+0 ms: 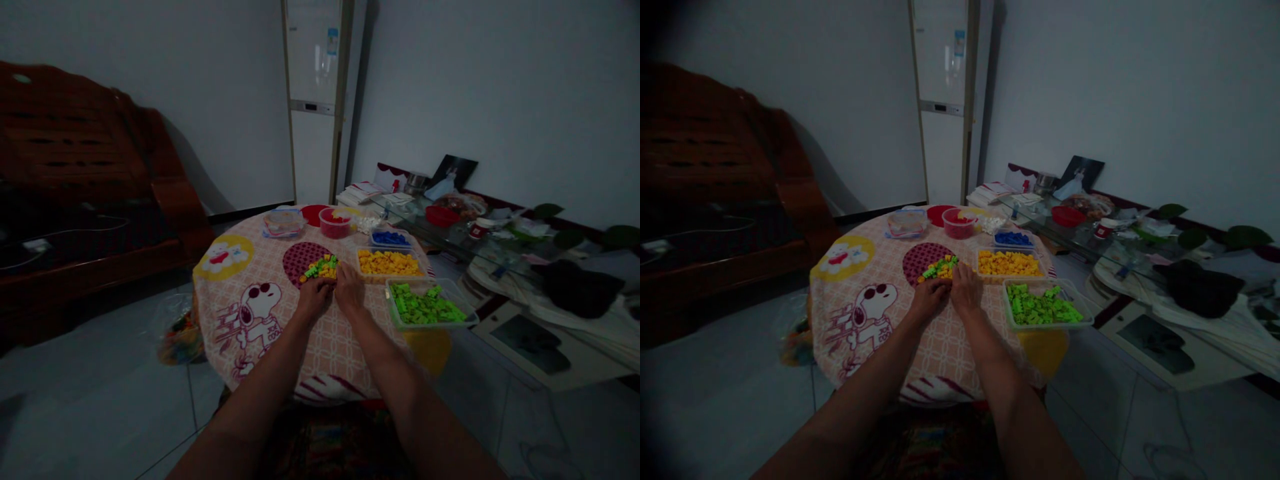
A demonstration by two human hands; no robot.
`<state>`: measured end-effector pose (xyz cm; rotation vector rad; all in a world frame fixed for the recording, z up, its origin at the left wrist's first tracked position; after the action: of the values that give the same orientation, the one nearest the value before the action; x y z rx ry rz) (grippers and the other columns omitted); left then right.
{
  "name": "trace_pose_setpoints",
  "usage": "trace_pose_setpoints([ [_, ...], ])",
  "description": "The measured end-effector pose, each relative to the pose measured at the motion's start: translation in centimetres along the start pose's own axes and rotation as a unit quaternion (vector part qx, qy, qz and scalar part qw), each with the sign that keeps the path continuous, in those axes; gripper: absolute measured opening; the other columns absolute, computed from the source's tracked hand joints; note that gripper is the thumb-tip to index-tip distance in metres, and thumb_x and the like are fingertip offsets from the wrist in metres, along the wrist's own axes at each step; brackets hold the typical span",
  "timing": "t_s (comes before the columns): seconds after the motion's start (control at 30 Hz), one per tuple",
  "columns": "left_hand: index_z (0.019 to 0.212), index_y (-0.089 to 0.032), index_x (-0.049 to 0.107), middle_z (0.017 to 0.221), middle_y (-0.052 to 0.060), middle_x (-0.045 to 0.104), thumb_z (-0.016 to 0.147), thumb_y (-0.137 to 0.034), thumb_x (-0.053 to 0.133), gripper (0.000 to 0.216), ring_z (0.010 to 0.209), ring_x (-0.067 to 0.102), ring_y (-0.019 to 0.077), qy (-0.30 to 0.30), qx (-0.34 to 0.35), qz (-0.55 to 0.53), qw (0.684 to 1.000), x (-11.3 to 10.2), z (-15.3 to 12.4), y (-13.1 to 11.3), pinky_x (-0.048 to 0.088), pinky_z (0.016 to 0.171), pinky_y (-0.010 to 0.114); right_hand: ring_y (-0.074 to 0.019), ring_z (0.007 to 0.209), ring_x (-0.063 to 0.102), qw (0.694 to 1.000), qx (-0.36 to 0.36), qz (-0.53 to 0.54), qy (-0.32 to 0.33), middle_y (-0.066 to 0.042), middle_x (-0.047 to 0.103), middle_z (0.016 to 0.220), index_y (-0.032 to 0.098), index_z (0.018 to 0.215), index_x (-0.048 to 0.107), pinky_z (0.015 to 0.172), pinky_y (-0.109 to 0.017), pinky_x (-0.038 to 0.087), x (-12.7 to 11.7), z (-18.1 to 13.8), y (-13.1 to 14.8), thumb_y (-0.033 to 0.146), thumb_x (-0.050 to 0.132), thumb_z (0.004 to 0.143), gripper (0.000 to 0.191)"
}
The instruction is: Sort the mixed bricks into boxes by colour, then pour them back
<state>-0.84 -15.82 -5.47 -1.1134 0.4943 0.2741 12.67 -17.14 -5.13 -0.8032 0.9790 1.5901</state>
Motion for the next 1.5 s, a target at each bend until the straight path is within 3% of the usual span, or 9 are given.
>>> trace_pose_setpoints([
  [0.27, 0.097, -0.018, 0.08, 0.091, 0.004, 0.079, 0.078, -0.016, 0.051, 0.034, 0.082, 0.07, 0.0189, 0.005, 0.003, -0.012, 1.0, -0.1, 0.0, 0.8, 0.054, 0.084, 0.03, -0.0254, 0.135, 0.043, 0.997, 0.075, 0.023, 0.017, -0.014, 0.053, 0.146, 0.017, 0.141, 0.054, 0.113, -0.039, 0.031, 1.1, 3.5, 0.6, 0.034, 0.038, 0.105, 0.043],
  [0.5, 0.097, -0.018, 0.079, 0.093, 0.005, 0.079, 0.08, -0.017, 0.052, 0.032, 0.087, 0.07, 0.0201, -0.009, -0.009, -0.004, 1.0, 0.3, 0.1, 1.2, 0.054, 0.089, 0.031, -0.023, 0.115, 0.055, 0.994, 0.078, 0.009, 0.076, -0.013, 0.067, 0.119, 0.015, 0.113, 0.069, 0.103, -0.035, 0.038, 0.5, 3.2, 0.5, 0.026, 0.036, 0.105, 0.036],
  [0.7, 0.097, -0.017, 0.078, 0.097, 0.007, 0.078, 0.081, -0.015, 0.052, 0.03, 0.09, 0.07, 0.0199, -0.021, -0.016, -0.021, 0.999, 0.4, 0.2, 1.5, 0.053, 0.09, 0.033, -0.0199, 0.114, 0.059, 0.993, 0.08, 0.081, 0.04, -0.01, 0.07, 0.121, 0.018, 0.125, 0.065, 0.101, -0.029, 0.04, -0.4, 0.2, 1.0, 0.021, 0.039, 0.102, 0.035],
  [0.8, 0.092, -0.017, 0.077, 0.094, 0.007, 0.078, 0.08, -0.013, 0.053, 0.027, 0.087, 0.07, 0.0191, -0.035, -0.027, -0.04, 0.998, 0.5, 0.2, 1.6, 0.054, 0.086, 0.032, -0.0164, 0.116, 0.061, 0.986, 0.081, 0.148, -0.014, -0.008, 0.07, 0.125, 0.018, 0.127, 0.066, 0.103, -0.025, 0.041, -1.0, -1.4, 0.5, 0.015, 0.037, 0.1, 0.04],
  [0.93, 0.09, -0.015, 0.075, 0.087, 0.006, 0.077, 0.08, -0.013, 0.053, 0.024, 0.079, 0.069, 0.0181, -0.031, -0.04, -0.064, 0.997, 0.7, 0.1, 1.7, 0.054, 0.076, 0.029, -0.0194, 0.112, 0.064, 0.973, 0.182, 0.128, -0.063, -0.01, 0.072, 0.123, 0.018, 0.124, 0.069, 0.1, -0.029, 0.044, -2.1, -2.7, -1.0, 0.017, 0.039, 0.099, 0.039],
  [1.07, 0.092, -0.014, 0.075, 0.084, 0.006, 0.076, 0.081, -0.013, 0.052, 0.026, 0.071, 0.067, 0.0161, -0.02, -0.04, -0.08, 0.996, 0.7, 0.1, 1.7, 0.053, 0.07, 0.027, -0.0216, 0.098, 0.07, 0.965, 0.258, 0.047, 0.019, -0.01, 0.075, 0.109, 0.023, 0.129, 0.067, 0.088, -0.031, 0.049, -2.5, -2.8, -1.6, 0.025, 0.04, 0.101, 0.038],
  [1.33, 0.094, -0.015, 0.077, 0.079, 0.005, 0.075, 0.081, -0.013, 0.054, 0.027, 0.071, 0.067, 0.0166, -0.03, -0.03, -0.064, 0.997, 0.9, 0.3, 2.1, 0.054, 0.072, 0.027, -0.023, 0.098, 0.073, 0.967, 0.216, -0.039, 0.129, -0.015, 0.075, 0.108, 0.019, 0.123, 0.065, 0.084, -0.035, 0.053, -2.0, -1.1, -0.9, 0.022, 0.032, 0.104, 0.038],
  [1.5, 0.093, -0.016, 0.077, 0.078, 0.004, 0.075, 0.08, -0.013, 0.056, 0.026, 0.073, 0.068, 0.0167, -0.029, -0.03, -0.063, 0.997, 0.8, 0.2, 2.1, 0.054, 0.073, 0.027, -0.0226, 0.098, 0.073, 0.966, 0.214, -0.049, 0.138, -0.015, 0.074, 0.108, 0.018, 0.117, 0.065, 0.082, -0.034, 0.053, -2.2, -0.6, -0.8, 0.017, 0.032, 0.103, 0.036],
])
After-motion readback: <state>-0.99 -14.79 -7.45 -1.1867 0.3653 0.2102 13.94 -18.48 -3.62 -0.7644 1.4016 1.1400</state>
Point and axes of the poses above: each hand's wrist, its own z-axis towards the middle knuckle, its own x-axis out of the palm, y = z × x, the point moved 1 cm from there along z, towards the middle knuckle
